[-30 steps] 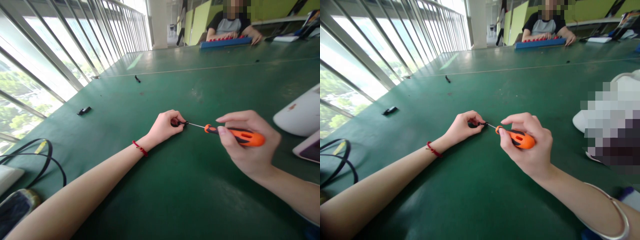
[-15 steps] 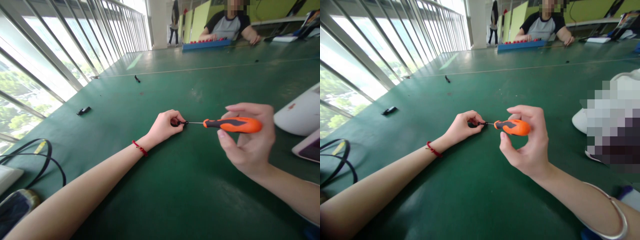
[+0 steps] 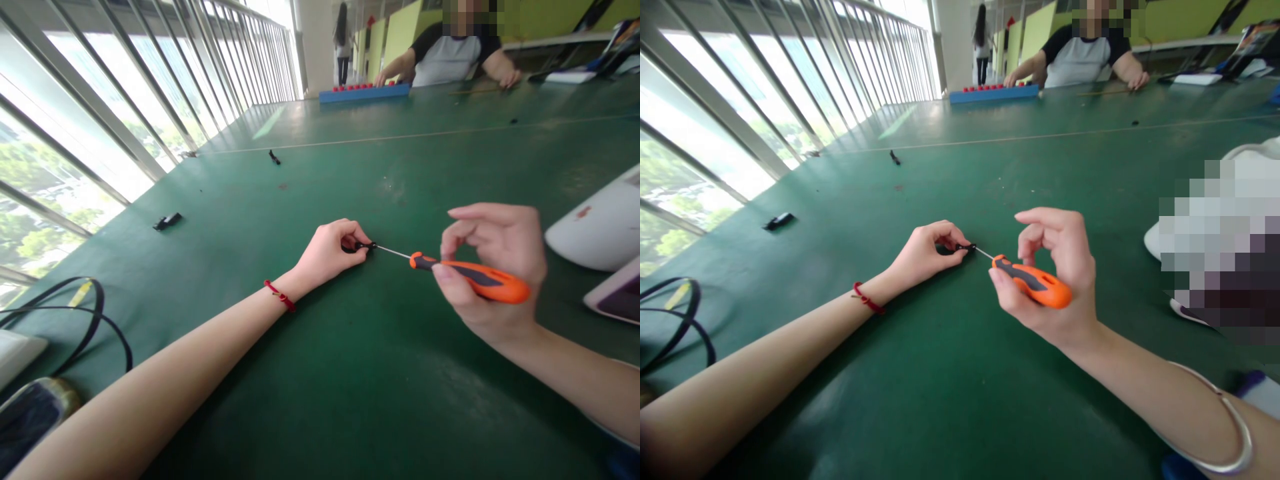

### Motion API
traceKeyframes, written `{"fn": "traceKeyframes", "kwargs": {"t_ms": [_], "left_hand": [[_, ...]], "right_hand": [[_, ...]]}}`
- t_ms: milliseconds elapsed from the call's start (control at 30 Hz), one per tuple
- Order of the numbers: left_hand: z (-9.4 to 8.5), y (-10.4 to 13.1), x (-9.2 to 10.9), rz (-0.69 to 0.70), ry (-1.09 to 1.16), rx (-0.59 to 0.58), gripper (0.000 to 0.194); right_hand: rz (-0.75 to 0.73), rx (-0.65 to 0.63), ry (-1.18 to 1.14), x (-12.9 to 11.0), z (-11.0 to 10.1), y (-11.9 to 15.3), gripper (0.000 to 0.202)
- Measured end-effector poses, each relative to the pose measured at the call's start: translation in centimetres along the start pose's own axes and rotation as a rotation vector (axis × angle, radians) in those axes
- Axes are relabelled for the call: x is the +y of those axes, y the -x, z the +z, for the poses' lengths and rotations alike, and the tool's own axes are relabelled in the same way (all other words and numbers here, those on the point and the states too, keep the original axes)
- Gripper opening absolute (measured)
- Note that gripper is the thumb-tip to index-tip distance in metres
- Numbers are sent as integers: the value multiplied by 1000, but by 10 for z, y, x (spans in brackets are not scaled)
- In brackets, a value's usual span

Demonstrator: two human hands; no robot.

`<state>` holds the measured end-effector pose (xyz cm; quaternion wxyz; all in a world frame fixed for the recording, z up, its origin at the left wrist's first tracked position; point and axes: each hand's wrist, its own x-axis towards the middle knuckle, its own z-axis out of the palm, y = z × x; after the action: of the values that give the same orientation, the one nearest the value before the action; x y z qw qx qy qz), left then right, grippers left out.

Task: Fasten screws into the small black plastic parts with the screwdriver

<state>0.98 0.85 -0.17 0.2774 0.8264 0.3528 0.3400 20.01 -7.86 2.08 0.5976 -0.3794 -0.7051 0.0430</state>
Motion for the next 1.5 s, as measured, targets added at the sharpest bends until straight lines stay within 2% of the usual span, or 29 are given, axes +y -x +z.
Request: {"fn": "traceKeyframes", "kwargs": {"t_ms": [100,167,233,300,400,500,567,633,733,800,833,900,967,1000,1100,1167,1233,1367,1500], "left_hand": [[0,0,0,-2,1,2,8],[0,0,0,-2,1,0,9],[0,0,0,0,1,-1,9],[0,0,-1,3,1,-1,9],[0,-1,-1,5,2,0,9],[0,-1,-1,1,0,2,9],[0,-1,0,1,-2,4,9],[0,-1,0,3,-3,3,9],[0,0,0,-1,-5,2,9],[0,0,0,-3,-3,1,9],[0,0,0,-4,-1,1,9],[0,0,0,-5,0,-3,10],[0,-1,0,-7,-3,-4,10],[0,-1,1,-7,-5,-3,10],[0,-1,1,-6,-7,-1,9],[0,-1,1,-6,-5,-3,9],[0,-1,1,-5,-2,-4,9],[0,-1,0,-1,5,-5,9],[0,0,0,-1,3,5,9]], "right_hand": [[-33,-85,147,-4,-2,1,17],[-45,-73,176,-5,-2,2,9],[-60,-8,139,-4,-1,2,20],[-78,59,48,-1,1,1,39],[-35,27,-63,0,1,0,54],[-4,-76,84,-3,-1,0,27],[-26,-91,174,-5,-2,2,12],[-54,-49,169,-4,-1,3,18],[-61,43,33,-1,1,2,43],[-10,27,-2,0,1,1,50],[26,-2,30,-1,1,0,46],[78,-49,131,-3,0,-1,25],[81,-45,189,-4,0,0,7],[61,-19,192,-3,0,0,6],[2,57,101,2,1,-1,28],[13,58,16,4,1,-1,45],[32,17,36,3,1,-1,45],[53,-25,161,-4,0,0,24],[-60,70,47,-1,2,-2,50]]}}
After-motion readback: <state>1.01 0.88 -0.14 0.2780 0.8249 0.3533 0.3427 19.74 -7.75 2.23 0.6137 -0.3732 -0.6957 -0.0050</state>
